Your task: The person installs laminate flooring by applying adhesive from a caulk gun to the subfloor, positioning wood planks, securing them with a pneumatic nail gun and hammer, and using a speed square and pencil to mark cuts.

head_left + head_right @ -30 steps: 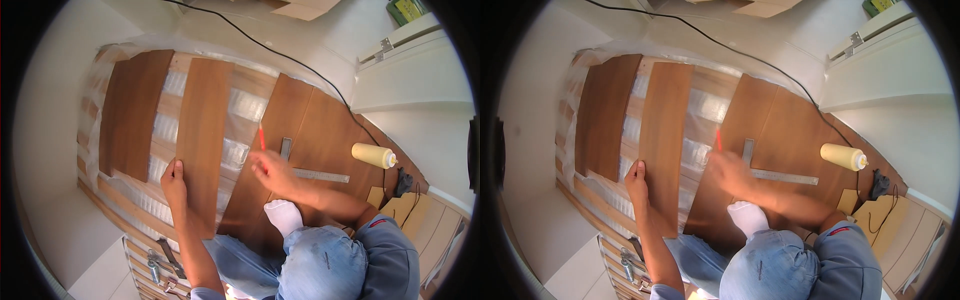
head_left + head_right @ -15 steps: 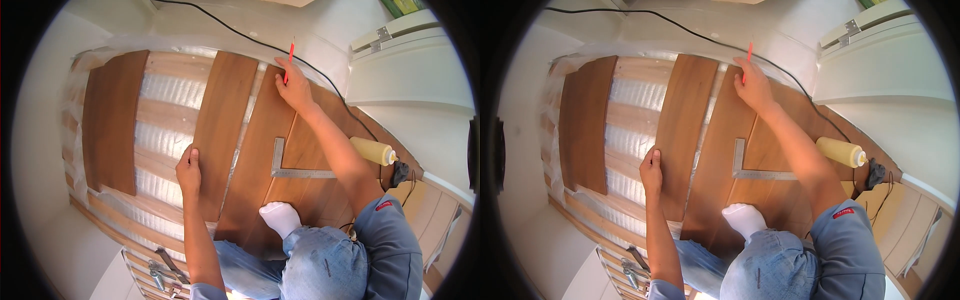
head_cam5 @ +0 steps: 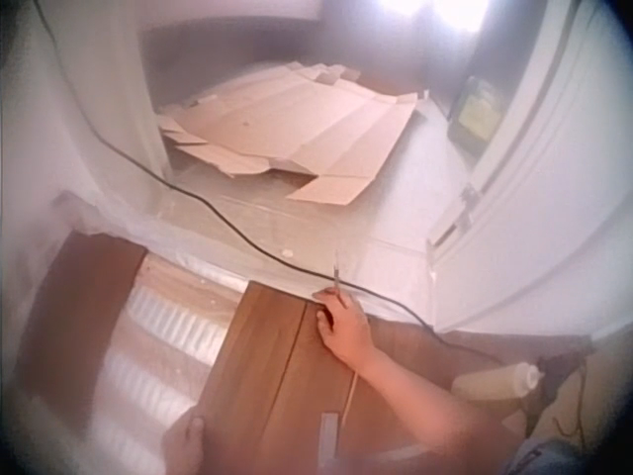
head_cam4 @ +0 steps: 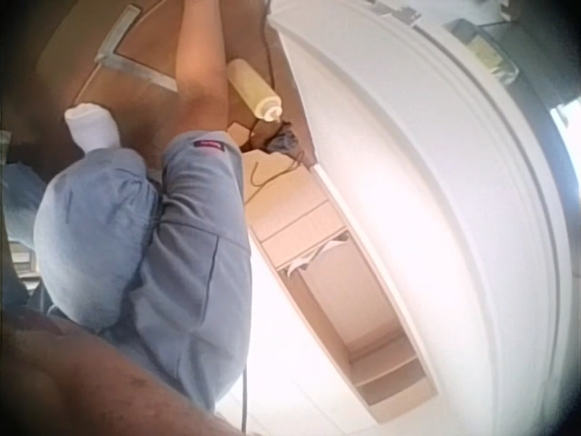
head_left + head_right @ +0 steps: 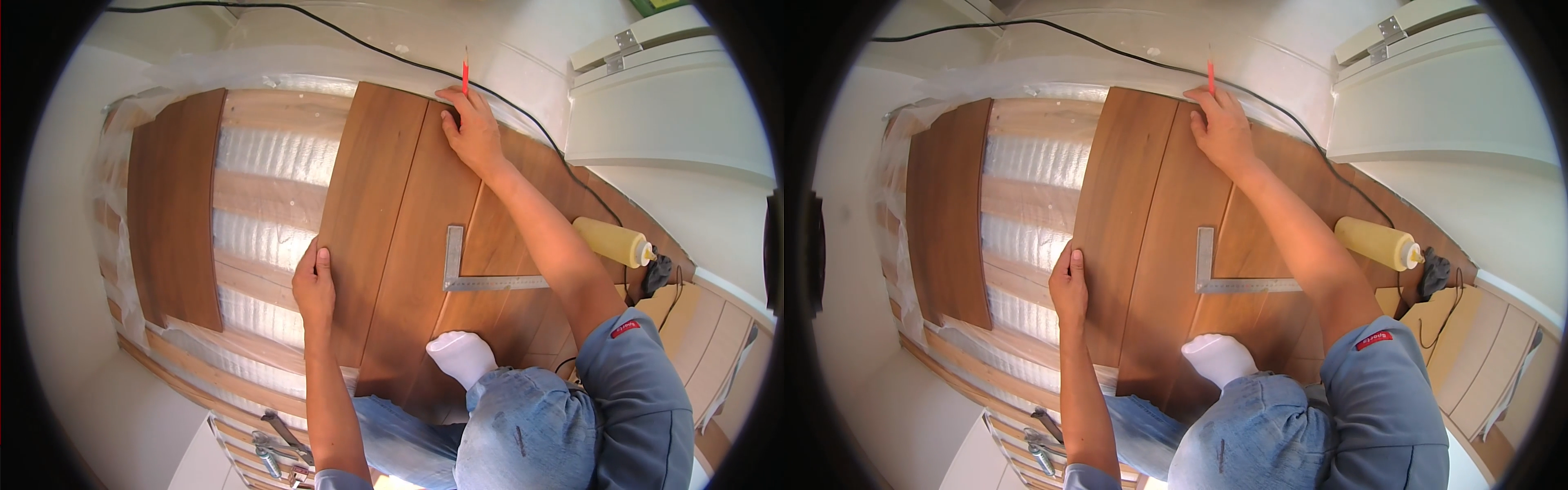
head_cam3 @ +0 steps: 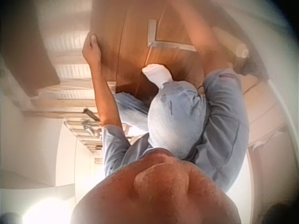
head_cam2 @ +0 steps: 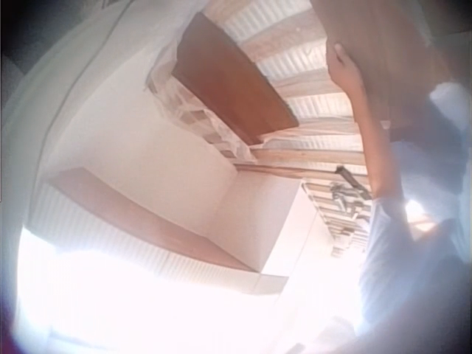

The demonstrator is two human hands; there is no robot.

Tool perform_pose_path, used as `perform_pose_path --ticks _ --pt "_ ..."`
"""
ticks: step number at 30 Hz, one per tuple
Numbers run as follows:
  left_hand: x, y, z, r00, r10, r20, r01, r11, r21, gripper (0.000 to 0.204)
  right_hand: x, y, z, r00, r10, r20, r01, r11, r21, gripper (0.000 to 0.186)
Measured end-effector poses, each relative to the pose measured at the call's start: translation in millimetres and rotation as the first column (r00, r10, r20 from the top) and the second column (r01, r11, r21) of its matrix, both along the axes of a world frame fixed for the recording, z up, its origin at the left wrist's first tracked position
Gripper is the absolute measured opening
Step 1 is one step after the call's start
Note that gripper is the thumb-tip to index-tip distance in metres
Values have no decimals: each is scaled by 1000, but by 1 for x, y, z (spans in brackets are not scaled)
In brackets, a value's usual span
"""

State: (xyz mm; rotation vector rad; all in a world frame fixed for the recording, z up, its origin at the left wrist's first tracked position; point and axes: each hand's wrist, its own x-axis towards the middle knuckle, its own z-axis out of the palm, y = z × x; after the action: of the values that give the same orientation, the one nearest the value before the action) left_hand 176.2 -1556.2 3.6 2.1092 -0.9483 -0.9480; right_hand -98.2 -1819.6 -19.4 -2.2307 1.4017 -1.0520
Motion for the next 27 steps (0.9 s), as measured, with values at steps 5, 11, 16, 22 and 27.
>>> perform_pose_path --ticks 5,11,16,22,27 --pt "-2 2 -9 955 -119 272 144 987 -76 33 3 -4 -6 993 6 -114 -17 995 -101 32" --pt "-5 6 -20 659 -152 736 308 948 -80 35 3 -5 -7 990 12 -144 -27 995 -100 31" --pt "-12 4 -16 821 -147 553 211 976 -54 33 4 -6 -5 988 32 -151 -45 995 -87 29" --pt "-19 5 -19 868 -94 488 144 987 -65 30 1 -7 -3 987 48 -151 -50 999 -11 29" --pt "-20 6 -20 853 -43 520 117 987 -109 29 6 -5 1 983 55 -176 -56 998 1 29"
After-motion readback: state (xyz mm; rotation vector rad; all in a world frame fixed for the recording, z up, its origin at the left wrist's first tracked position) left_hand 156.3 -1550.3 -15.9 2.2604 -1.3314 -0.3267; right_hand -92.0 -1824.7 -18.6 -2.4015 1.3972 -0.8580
